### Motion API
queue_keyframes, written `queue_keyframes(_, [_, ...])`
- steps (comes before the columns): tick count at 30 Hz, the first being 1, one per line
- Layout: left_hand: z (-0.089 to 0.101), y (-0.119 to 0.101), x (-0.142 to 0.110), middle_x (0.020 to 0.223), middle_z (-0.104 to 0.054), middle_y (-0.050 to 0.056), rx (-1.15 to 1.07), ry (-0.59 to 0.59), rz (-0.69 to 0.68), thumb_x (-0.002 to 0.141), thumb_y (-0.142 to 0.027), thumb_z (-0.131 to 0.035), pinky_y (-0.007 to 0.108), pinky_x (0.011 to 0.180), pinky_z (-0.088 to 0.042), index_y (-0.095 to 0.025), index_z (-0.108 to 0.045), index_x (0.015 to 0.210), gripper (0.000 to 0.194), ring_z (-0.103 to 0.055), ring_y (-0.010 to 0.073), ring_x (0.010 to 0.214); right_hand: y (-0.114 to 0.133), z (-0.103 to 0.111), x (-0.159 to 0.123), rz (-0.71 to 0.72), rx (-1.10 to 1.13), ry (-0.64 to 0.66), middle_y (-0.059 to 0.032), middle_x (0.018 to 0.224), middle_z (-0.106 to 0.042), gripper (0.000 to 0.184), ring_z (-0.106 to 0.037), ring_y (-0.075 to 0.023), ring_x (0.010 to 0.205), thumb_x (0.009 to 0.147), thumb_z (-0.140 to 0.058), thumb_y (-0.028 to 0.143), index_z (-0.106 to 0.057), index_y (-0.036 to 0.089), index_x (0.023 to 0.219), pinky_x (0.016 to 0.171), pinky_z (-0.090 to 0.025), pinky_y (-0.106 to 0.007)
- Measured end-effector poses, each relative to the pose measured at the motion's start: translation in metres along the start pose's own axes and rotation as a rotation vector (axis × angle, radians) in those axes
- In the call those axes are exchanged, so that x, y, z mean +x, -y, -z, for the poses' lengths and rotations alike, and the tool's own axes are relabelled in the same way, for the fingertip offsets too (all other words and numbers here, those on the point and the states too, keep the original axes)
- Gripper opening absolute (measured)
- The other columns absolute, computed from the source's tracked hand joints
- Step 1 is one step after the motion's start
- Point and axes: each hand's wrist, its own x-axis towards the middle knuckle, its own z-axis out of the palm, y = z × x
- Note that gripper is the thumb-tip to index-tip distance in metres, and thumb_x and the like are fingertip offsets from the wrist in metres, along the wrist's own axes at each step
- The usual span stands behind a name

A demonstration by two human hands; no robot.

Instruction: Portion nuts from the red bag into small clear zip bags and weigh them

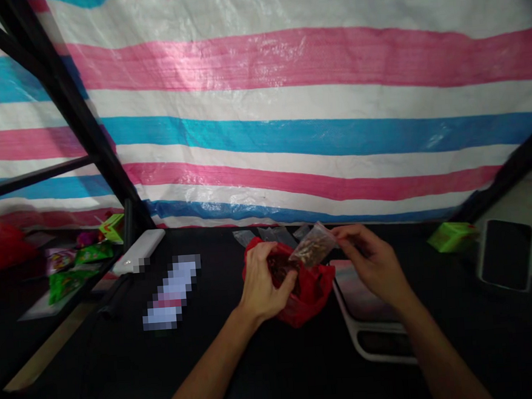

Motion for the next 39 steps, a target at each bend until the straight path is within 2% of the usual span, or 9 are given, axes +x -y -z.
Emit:
queue_keyframes(4, [0.004, -0.003, 0.001, 0.114, -0.059, 0.01, -0.062, -0.002, -0.007, 0.098, -0.026, -0.048, 0.042, 0.097, -0.048, -0.02, -0.044, 0.134, 0.036, -0.058, 0.024, 0.107, -0.041, 0.057, -0.021, -0.18, -0.054, 0.061, -0.0039, 0.088, -0.071, 0.019, -0.067, -0.0214, 0.084, 0.089, -0.068, 0.041, -0.067, 0.022, 0.089, 0.076, -0.052, -0.031])
queue_keyframes(8, [0.002, -0.003, 0.002, 0.108, -0.06, 0.008, -0.052, -0.001, 0.044, 0.098, -0.023, -0.048, 0.04, 0.093, -0.047, -0.02, -0.047, 0.13, 0.031, -0.058, 0.0228, 0.1, -0.068, 0.08, -0.034, -0.283, -0.05, 0.177, -0.0014, 0.08, -0.067, 0.019, -0.064, -0.0195, 0.077, 0.089, -0.065, 0.04, -0.064, 0.021, 0.089, 0.071, -0.048, -0.03])
queue_keyframes(12, [0.004, -0.004, 0.006, 0.1, -0.06, 0.007, -0.058, 0.072, 0.068, 0.099, -0.021, -0.047, 0.039, 0.086, -0.046, -0.021, -0.053, 0.118, 0.02, -0.057, 0.0221, 0.093, -0.076, 0.08, -0.032, -0.315, -0.077, 0.279, -0.0025, 0.082, -0.069, 0.02, -0.065, -0.0208, 0.079, 0.089, -0.062, 0.039, -0.066, 0.02, 0.089, 0.073, -0.048, -0.031])
queue_keyframes(18, [0.01, -0.017, 0.01, 0.088, -0.061, 0.006, -0.221, 0.327, -0.169, 0.096, -0.014, -0.049, 0.038, 0.081, -0.045, -0.02, -0.058, 0.092, 0.011, -0.055, 0.0218, 0.088, -0.085, 0.075, -0.037, -0.309, -0.165, 0.222, -0.0058, 0.09, -0.073, 0.028, -0.064, -0.026, 0.091, 0.091, -0.056, 0.044, -0.073, 0.021, 0.091, 0.086, -0.047, -0.04])
queue_keyframes(24, [0.006, -0.018, 0.007, 0.078, -0.056, 0.005, -0.222, 0.316, -0.165, 0.096, -0.013, -0.048, 0.036, 0.073, -0.042, -0.019, -0.057, 0.084, 0.016, -0.05, 0.02, 0.079, -0.082, 0.075, -0.043, -0.235, -0.187, 0.3, -0.0058, 0.091, -0.071, 0.022, -0.061, -0.0261, 0.096, 0.091, -0.059, 0.034, -0.078, 0.025, 0.087, 0.093, -0.044, -0.041])
queue_keyframes(27, [0.005, -0.015, 0.007, 0.075, -0.055, 0.005, -0.206, 0.31, -0.157, 0.097, -0.014, -0.047, 0.036, 0.071, -0.042, -0.019, -0.057, 0.082, 0.018, -0.05, 0.0197, 0.076, -0.078, 0.073, -0.044, -0.192, -0.177, 0.299, -0.0071, 0.1, -0.069, 0.022, -0.061, -0.0258, 0.103, 0.093, -0.059, 0.033, -0.079, 0.024, 0.094, 0.096, -0.044, -0.04])
queue_keyframes(32, [0.008, -0.011, 0.006, 0.074, -0.057, 0.004, -0.182, 0.252, -0.103, 0.099, -0.015, -0.045, 0.034, 0.069, -0.043, -0.02, -0.057, 0.083, 0.021, -0.052, 0.0187, 0.072, -0.083, 0.075, -0.047, -0.224, -0.178, 0.098, -0.0072, 0.105, -0.066, 0.032, -0.062, -0.0236, 0.103, 0.096, -0.05, 0.031, -0.074, 0.023, 0.115, 0.093, -0.048, -0.038])
queue_keyframes(35, [0.01, -0.007, 0.006, 0.074, -0.059, 0.004, -0.166, 0.167, -0.07, 0.098, -0.015, -0.046, 0.033, 0.068, -0.045, -0.02, -0.058, 0.084, 0.02, -0.055, 0.0182, 0.071, -0.091, 0.078, -0.049, -0.191, -0.262, -0.021, -0.0058, 0.097, -0.065, 0.033, -0.063, -0.0222, 0.096, 0.092, -0.045, 0.023, -0.075, 0.022, 0.107, 0.088, -0.048, -0.036])
queue_keyframes(39, [0.011, -0.003, 0.006, 0.074, -0.06, 0.003, -0.145, 0.087, -0.045, 0.098, -0.015, -0.047, 0.031, 0.068, -0.046, -0.02, -0.058, 0.083, 0.02, -0.057, 0.0171, 0.07, -0.094, 0.077, -0.05, -0.156, -0.297, -0.066, -0.0058, 0.094, -0.067, 0.031, -0.064, -0.0225, 0.093, 0.092, -0.045, 0.022, -0.075, 0.021, 0.098, 0.086, -0.049, -0.036])
